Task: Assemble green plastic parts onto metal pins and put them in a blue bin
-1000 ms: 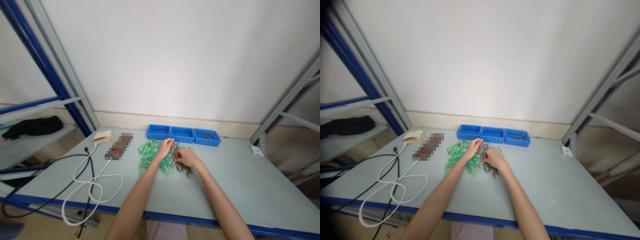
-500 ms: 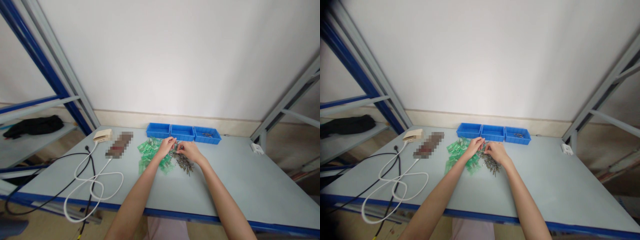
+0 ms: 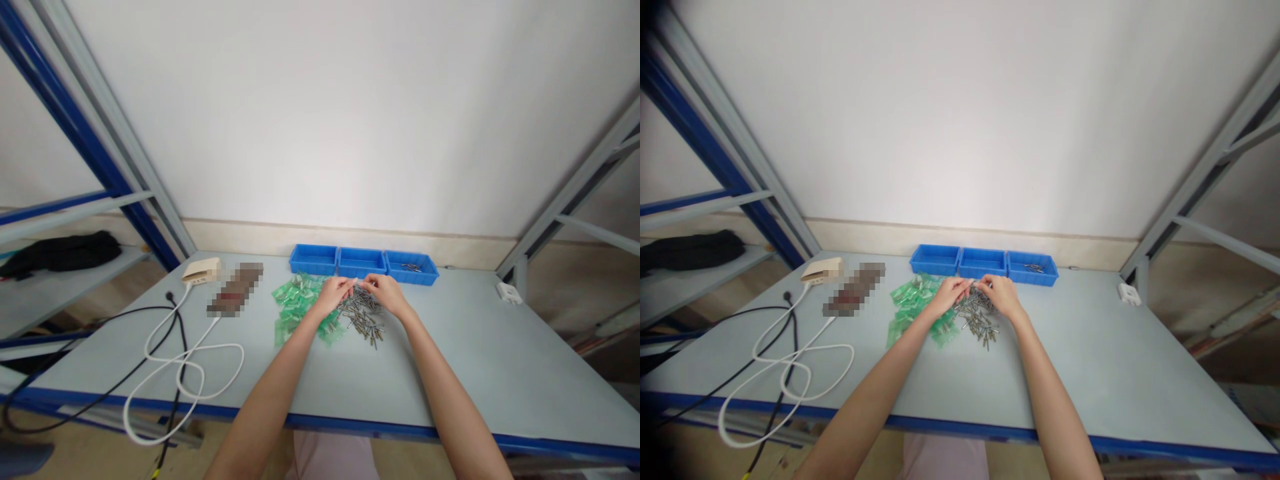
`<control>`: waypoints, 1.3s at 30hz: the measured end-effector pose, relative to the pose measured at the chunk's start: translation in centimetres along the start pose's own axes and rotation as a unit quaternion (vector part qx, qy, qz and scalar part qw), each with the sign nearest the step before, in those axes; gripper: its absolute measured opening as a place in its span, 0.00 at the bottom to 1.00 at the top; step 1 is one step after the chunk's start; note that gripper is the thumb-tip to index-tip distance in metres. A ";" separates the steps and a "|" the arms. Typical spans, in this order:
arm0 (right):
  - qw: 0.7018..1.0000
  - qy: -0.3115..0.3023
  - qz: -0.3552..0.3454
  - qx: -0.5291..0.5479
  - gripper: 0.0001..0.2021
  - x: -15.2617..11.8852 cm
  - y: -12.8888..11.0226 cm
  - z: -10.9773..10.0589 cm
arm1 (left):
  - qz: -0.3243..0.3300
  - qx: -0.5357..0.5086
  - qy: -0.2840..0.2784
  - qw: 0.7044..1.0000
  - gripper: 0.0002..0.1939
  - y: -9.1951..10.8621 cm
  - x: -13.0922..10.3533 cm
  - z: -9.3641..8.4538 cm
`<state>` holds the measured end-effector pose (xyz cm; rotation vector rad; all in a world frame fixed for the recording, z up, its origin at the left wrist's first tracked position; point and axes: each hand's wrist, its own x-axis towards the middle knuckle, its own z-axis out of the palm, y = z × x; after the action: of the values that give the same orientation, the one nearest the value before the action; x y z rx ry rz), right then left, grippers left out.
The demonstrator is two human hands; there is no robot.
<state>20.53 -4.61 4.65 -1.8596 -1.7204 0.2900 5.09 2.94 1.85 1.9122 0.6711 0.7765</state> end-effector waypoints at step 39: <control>0.986 0.049 -0.040 0.156 0.14 0.6 0.7 1.2 | -0.003 -0.089 0.037 0.995 0.21 -0.5 0.4 0.4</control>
<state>20.58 -3.72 3.47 -1.5487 -1.5775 0.4032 5.59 3.19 1.31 1.7271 0.6307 0.8769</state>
